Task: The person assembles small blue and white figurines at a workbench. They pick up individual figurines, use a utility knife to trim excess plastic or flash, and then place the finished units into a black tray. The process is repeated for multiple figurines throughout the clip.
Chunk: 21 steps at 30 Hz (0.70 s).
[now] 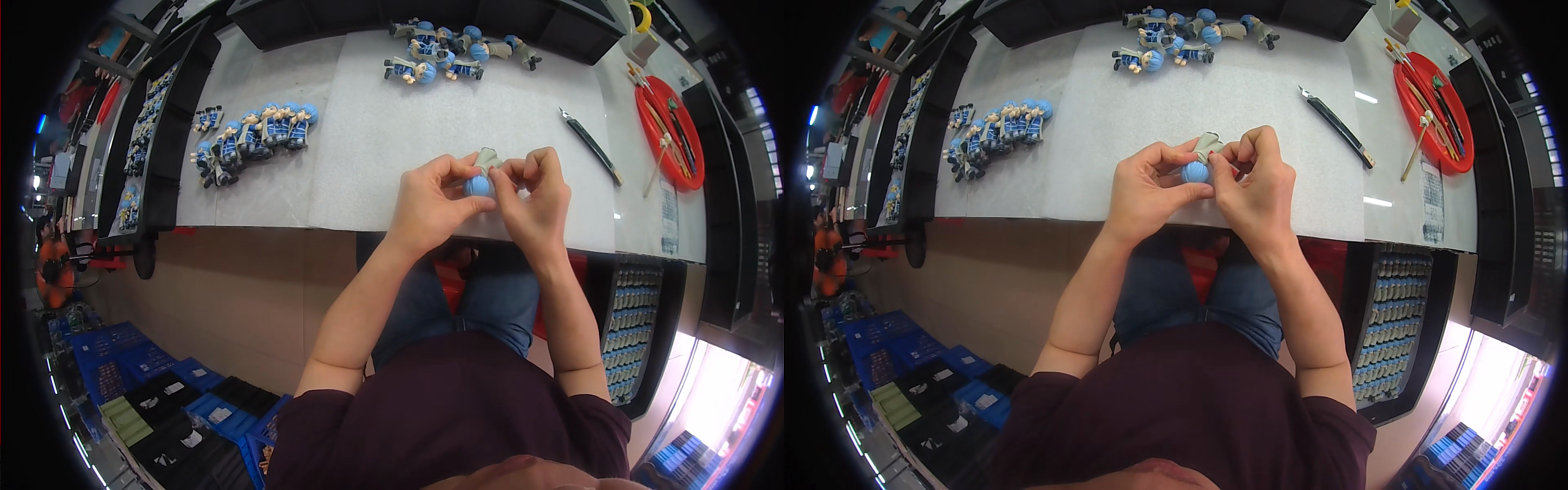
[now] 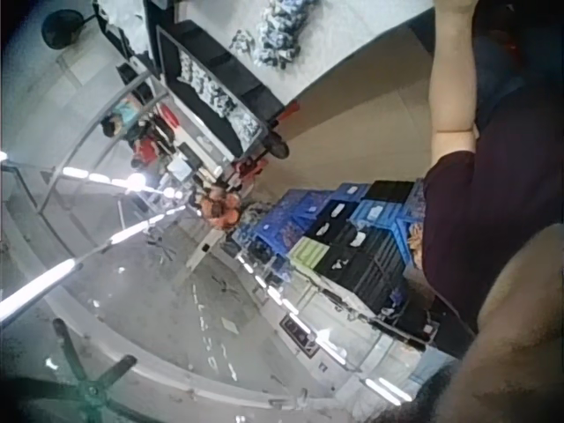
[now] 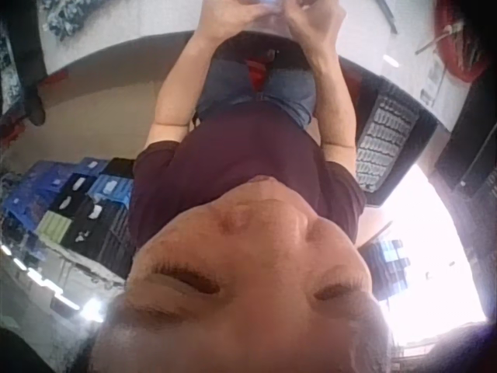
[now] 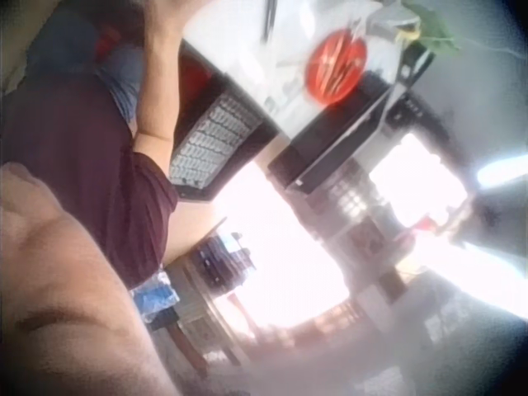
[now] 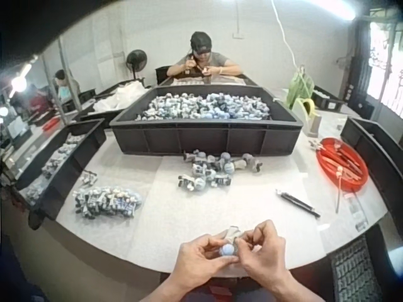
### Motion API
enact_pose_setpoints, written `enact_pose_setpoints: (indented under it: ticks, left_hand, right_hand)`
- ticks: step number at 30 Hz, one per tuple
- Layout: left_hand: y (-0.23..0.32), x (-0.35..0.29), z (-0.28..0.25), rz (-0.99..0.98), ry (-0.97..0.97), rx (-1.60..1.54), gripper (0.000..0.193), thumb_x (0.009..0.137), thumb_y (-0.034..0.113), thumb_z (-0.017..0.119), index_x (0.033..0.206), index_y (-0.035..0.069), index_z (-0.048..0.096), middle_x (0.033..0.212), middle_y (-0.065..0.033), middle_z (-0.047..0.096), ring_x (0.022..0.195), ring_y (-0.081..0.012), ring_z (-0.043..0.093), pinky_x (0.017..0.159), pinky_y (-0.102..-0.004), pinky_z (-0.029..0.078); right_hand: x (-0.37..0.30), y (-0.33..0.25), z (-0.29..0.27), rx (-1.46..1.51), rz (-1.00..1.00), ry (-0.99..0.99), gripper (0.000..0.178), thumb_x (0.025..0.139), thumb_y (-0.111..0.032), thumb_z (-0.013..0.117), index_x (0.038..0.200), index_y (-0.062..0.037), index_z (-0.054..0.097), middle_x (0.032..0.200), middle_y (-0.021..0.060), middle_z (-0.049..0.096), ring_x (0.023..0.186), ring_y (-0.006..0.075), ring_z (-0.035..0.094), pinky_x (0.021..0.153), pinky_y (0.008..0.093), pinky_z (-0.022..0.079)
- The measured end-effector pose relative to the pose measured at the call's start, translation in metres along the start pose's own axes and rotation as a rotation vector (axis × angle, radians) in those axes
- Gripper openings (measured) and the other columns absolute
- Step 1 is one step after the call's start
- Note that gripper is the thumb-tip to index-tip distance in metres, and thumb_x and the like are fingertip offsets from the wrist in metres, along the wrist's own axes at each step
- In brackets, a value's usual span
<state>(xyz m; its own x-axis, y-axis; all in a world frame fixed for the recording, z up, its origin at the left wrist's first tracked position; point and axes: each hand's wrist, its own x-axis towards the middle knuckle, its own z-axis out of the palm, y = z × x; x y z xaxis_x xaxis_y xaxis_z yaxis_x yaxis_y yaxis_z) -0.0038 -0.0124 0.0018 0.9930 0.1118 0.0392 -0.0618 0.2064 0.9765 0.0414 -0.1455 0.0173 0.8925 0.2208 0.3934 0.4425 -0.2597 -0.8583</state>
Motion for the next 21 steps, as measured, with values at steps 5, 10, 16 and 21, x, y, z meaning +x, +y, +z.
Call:
enact_pose_setpoints:
  ticks: [5,10,16,21]
  left_hand:
    - [-0.002,-0.001,-0.001,0.014,0.011,0.025,0.029,0.064,-0.009,0.07,0.088,-0.006,0.055,0.115,-0.0271,0.049,0.095,-0.0221,0.058,0.079,-0.0283,0.052]
    - [-0.002,0.0,-0.001,0.019,0.007,0.018,0.029,0.064,-0.009,0.07,0.088,-0.006,0.055,0.116,-0.0256,0.049,0.091,-0.021,0.059,0.077,-0.0276,0.053]
    - [-0.002,0.0,0.0,-0.002,0.0,0.001,0.028,0.065,-0.009,0.069,0.088,-0.006,0.054,0.117,-0.0259,0.048,0.09,-0.0212,0.06,0.076,-0.027,0.053]
    - [0.0,0.0,0.0,0.022,-0.002,0.032,0.026,0.065,-0.01,0.069,0.087,-0.006,0.055,0.117,-0.0256,0.049,0.09,-0.021,0.06,0.074,-0.0269,0.054]
  right_hand:
    - [0.0,-0.003,0.0,-0.026,-0.034,0.004,0.025,0.073,0.006,0.06,0.076,-0.003,0.038,0.064,0.0075,0.055,0.055,0.0086,0.052,0.046,0.0215,0.041]
    - [0.002,-0.001,-0.005,-0.096,-0.094,0.027,0.025,0.072,0.006,0.061,0.076,-0.003,0.038,0.064,0.007,0.055,0.054,0.0093,0.052,0.047,0.0216,0.041]
    - [0.016,-0.006,-0.006,-0.065,-0.105,0.055,0.026,0.072,0.007,0.061,0.077,-0.0025,0.037,0.062,0.0083,0.053,0.057,0.0124,0.054,0.05,0.0238,0.042]
    - [0.022,-0.006,-0.008,-0.203,-0.093,-0.023,0.025,0.072,0.006,0.061,0.076,-0.0027,0.038,0.062,0.0094,0.053,0.055,0.0155,0.054,0.051,0.0251,0.043]
